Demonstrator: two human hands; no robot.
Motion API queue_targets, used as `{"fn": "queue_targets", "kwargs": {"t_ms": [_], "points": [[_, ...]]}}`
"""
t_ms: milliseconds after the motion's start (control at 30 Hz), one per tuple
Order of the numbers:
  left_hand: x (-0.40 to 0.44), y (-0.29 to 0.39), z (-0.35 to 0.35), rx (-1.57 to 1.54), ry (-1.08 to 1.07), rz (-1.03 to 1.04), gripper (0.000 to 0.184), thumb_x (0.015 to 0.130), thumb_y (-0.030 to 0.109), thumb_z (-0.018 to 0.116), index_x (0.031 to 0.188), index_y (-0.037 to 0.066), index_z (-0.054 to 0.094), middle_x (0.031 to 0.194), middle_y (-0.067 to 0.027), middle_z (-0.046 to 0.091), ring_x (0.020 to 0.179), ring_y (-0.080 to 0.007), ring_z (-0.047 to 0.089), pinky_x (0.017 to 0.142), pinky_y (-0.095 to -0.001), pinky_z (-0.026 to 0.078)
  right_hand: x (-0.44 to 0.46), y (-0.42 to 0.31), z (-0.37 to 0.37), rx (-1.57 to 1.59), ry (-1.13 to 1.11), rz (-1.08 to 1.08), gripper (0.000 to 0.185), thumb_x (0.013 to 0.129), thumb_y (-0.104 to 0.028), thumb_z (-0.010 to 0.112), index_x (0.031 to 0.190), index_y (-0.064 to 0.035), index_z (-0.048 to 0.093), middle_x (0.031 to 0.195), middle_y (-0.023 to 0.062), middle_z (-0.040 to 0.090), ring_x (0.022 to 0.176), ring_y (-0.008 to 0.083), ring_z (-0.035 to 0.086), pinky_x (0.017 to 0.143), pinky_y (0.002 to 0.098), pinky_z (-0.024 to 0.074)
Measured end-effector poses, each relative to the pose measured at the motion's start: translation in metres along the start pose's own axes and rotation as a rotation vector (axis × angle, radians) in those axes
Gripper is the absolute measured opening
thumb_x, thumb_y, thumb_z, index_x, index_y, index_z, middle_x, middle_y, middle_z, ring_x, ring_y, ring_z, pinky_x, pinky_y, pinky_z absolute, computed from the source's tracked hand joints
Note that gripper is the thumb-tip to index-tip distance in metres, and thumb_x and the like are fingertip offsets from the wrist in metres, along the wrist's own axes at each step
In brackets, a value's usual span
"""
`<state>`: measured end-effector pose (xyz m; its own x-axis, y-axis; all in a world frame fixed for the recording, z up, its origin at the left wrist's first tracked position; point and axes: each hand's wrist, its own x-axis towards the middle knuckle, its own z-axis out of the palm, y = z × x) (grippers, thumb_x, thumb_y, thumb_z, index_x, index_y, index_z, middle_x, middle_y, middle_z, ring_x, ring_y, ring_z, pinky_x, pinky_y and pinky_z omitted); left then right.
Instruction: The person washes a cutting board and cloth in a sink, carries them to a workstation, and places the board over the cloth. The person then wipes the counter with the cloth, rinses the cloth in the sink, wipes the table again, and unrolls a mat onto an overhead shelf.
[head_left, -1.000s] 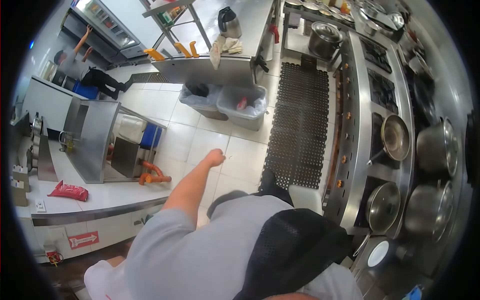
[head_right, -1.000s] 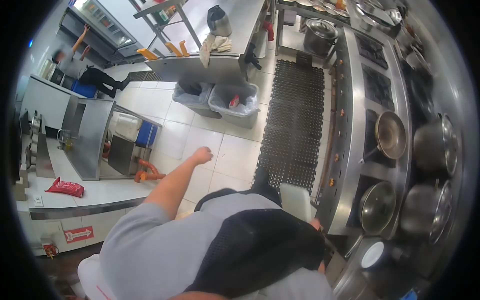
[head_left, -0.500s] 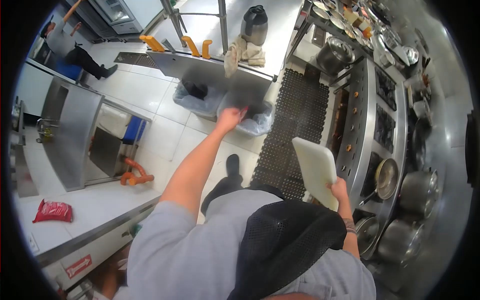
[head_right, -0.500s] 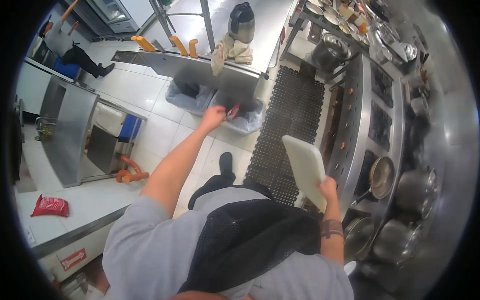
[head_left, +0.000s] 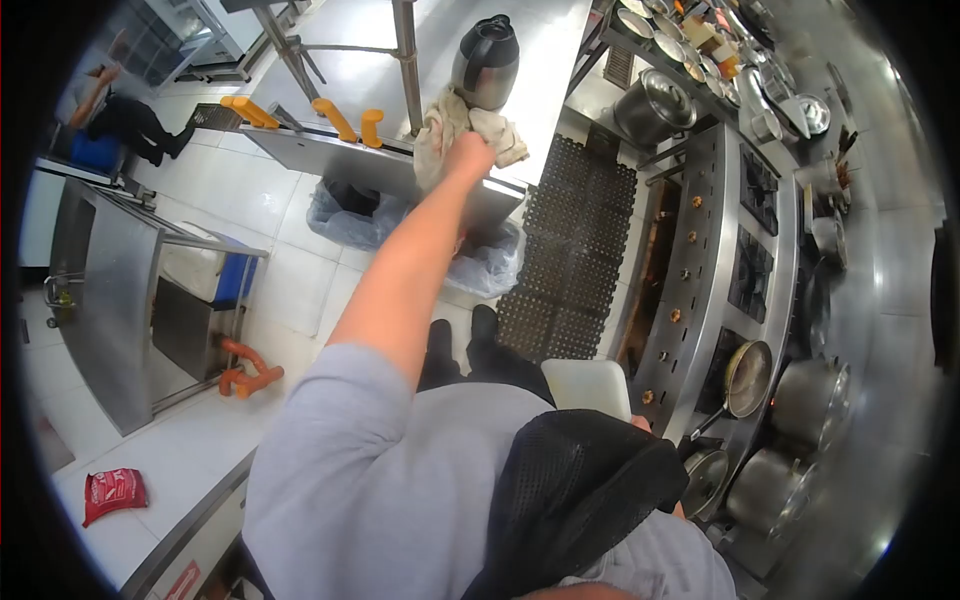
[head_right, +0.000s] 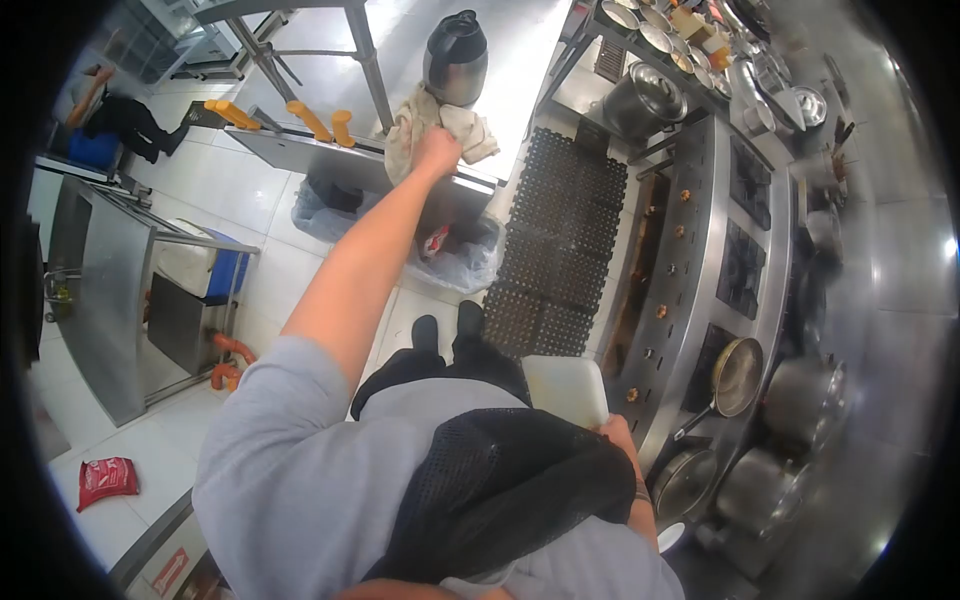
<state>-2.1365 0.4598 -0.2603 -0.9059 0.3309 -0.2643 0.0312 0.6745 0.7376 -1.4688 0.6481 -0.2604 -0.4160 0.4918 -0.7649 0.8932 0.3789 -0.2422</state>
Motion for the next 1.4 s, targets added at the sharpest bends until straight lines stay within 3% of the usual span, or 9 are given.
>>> {"fn": "queue_targets", "kwargs": {"t_ms": [167, 233, 367, 567, 833, 1000, 1067, 1133, 1400], "points": [[-0.078, -0.024, -0.041, -0.886, -0.166, -0.03, 0.015, 0.09, 0.017, 0.068, 0.093, 0.003, 0.064, 0.08, -0.0025, 0.064, 0.07, -0.0122, 0.063, 0.06, -0.031, 0.05, 0.035, -0.003, 0.001, 0.004, -0.032, -0.031, 0.033, 0.073, -0.014, 0.076, 0.103, -0.0002, 0.073, 0.089, 0.0239, 0.072, 0.087, 0.0376, 0.07, 0.084, 0.0442, 0.0528], [-0.114, -0.058, -0.079, -1.075, -0.273, 0.027, 0.009, 0.091, 0.008, 0.065, 0.098, 0.004, 0.064, 0.085, 0.0004, 0.063, 0.074, -0.0117, 0.06, 0.066, -0.0288, 0.05, 0.048, -0.01, 0.004, -0.005, -0.042, -0.053, 0.033, 0.073, -0.015, 0.076, 0.102, -0.0001, 0.073, 0.089, 0.0241, 0.072, 0.087, 0.0379, 0.07, 0.084, 0.0443, 0.0528], [-0.178, -0.102, -0.137, -1.35, -0.116, -0.125, 0.011, 0.086, 0.004, 0.059, 0.096, 0.006, 0.063, 0.094, -0.0017, 0.061, 0.091, -0.0147, 0.059, 0.088, -0.0302, 0.05, 0.072, -0.04, 0.006, -0.044, -0.048, -0.123, 0.033, 0.073, -0.015, 0.076, 0.102, 0.0, 0.073, 0.089, 0.0245, 0.072, 0.088, 0.0385, 0.07, 0.084, 0.0447, 0.0528], [-0.206, -0.264, -0.18, -1.532, 0.073, -0.287, 0.013, 0.078, 0.008, 0.058, 0.092, 0.009, 0.061, 0.093, -0.0016, 0.059, 0.09, -0.0203, 0.06, 0.086, -0.037, 0.054, 0.096, -0.134, 0.002, -0.204, -0.037, -0.294, 0.033, 0.072, -0.016, 0.076, 0.101, 0.0002, 0.073, 0.09, 0.0251, 0.071, 0.088, 0.0394, 0.07, 0.084, 0.0453, 0.0528], [-0.291, -0.413, -0.278, -1.656, 0.443, -0.452, 0.013, 0.078, 0.01, 0.06, 0.091, 0.011, 0.061, 0.097, -0.0013, 0.058, 0.094, -0.0213, 0.058, 0.086, -0.0407, 0.052, 0.116, -0.336, 0.002, -0.648, -0.024, -0.692, 0.033, 0.072, -0.018, 0.076, 0.1, 0.0005, 0.073, 0.091, 0.0259, 0.071, 0.089, 0.0406, 0.069, 0.084, 0.046, 0.0528], [-0.366, -0.499, -0.334, -1.676, 0.517, -0.497, 0.014, 0.079, 0.011, 0.059, 0.093, 0.012, 0.061, 0.099, -0.002, 0.058, 0.097, -0.0217, 0.057, 0.088, -0.0402, 0.051, 0.01, -0.568, 0.028, -0.796, -0.029, -0.777, 0.042, 0.067, -0.028, 0.08, 0.097, -0.0003, 0.073, 0.093, 0.0271, 0.07, 0.093, 0.0434, 0.068, 0.086, 0.0467, 0.0535], [-0.378, -0.518, -0.353, -1.696, 0.531, -0.501, 0.014, 0.08, 0.012, 0.059, 0.093, 0.011, 0.061, 0.099, -0.0024, 0.058, 0.097, -0.0219, 0.058, 0.089, -0.04, 0.051, -0.014, -0.641, 0.05, -0.843, -0.01, -0.795, 0.034, 0.067, -0.021, 0.08, 0.094, -0.0028, 0.074, 0.087, 0.0238, 0.071, 0.085, 0.0403, 0.068, 0.079, 0.0462, 0.053], [-0.374, -0.528, -0.375, -1.714, 0.526, -0.501, 0.013, 0.08, 0.012, 0.059, 0.093, 0.011, 0.061, 0.099, -0.0027, 0.059, 0.097, -0.0221, 0.058, 0.09, -0.0398, 0.051, -0.049, -0.711, 0.07, -0.803, -0.025, -0.842, 0.042, 0.07, -0.023, 0.078, 0.103, 0.0013, 0.07, 0.095, 0.0273, 0.069, 0.096, 0.043, 0.066, 0.087, 0.0476, 0.0519], [-0.275, -0.566, -0.449, -1.691, 0.604, -0.508, 0.021, 0.08, 0.014, 0.062, 0.1, 0.009, 0.065, 0.102, -0.0054, 0.067, 0.102, -0.0274, 0.063, 0.096, -0.045, 0.05, -0.081, -0.936, 0.146, -0.554, 0.089, -1.182, 0.037, 0.073, -0.018, 0.073, 0.103, 0.0035, 0.067, 0.092, 0.0301, 0.067, 0.092, 0.0457, 0.065, 0.083, 0.0497, 0.0514]]}}
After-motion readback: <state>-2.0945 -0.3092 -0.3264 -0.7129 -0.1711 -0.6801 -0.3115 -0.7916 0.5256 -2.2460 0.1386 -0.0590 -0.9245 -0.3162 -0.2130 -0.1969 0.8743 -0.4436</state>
